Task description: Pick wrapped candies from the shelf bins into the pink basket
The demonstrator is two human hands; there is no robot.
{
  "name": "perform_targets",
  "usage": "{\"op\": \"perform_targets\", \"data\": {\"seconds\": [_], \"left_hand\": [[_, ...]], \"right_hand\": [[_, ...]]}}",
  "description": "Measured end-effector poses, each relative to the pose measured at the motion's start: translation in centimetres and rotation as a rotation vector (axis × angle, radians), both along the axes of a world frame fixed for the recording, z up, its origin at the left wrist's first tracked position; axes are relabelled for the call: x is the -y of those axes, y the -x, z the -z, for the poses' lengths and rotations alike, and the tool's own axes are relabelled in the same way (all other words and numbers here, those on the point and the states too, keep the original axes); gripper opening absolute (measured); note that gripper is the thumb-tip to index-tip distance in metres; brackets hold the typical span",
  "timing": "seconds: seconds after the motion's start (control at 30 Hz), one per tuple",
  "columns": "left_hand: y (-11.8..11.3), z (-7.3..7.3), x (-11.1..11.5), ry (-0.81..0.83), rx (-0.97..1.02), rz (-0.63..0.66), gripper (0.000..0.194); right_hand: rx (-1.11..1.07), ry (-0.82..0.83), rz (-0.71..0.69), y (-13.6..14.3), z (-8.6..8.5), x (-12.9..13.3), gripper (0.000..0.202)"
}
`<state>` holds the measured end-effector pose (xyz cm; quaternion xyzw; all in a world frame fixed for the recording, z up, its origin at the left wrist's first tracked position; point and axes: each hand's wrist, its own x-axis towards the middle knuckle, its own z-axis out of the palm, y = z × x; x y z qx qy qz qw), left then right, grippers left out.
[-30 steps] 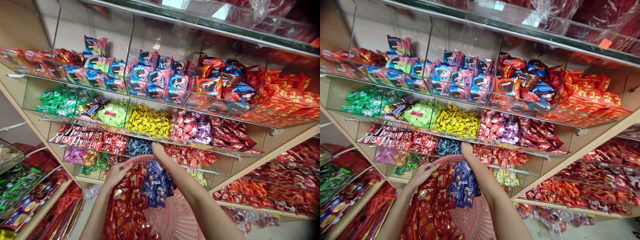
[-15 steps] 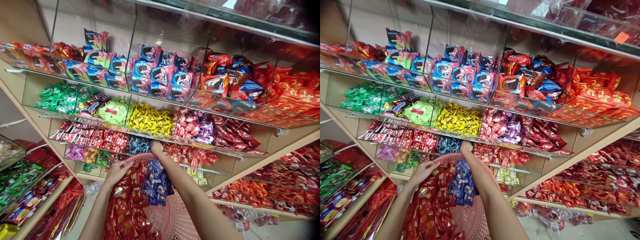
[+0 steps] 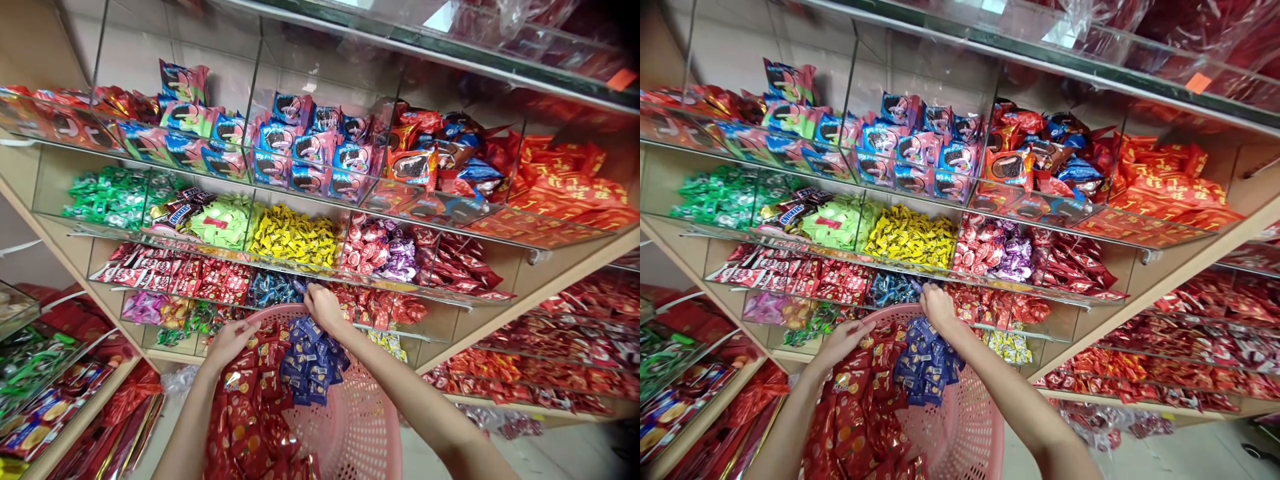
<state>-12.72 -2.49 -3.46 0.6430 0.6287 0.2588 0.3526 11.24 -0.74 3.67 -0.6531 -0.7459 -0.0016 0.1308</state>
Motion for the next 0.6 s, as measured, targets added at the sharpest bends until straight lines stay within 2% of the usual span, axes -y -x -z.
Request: {"op": "perform_targets", "data": {"seconds": [0.17, 0.3, 0.43, 0.6], "left_hand": [[0.0, -0.1, 0.0, -0.002, 0.003, -0.003, 0.047], [-0.1, -0.2, 0.1, 0.016, 0.032, -0.019, 0.047], [-0.1, -0.1, 0.1, 0.019, 0.07, -0.038, 0.047], [-0.1, -0.2, 0.1, 0.022, 0.061, -0.036, 0.047]], "right_hand": [[-0.094, -0.035, -0.203, -5.2, -0.3, 6.3, 0.022], [-0.094, 0.029, -0.179, -8.8, 0.2, 9.7, 0.021], [-0.041, 0.085, -0.128, -10.4, 0.8, 11.0, 0.022], [0.108, 0.124, -0.064, -10.1, 1.1, 10.2, 0.021]]}}
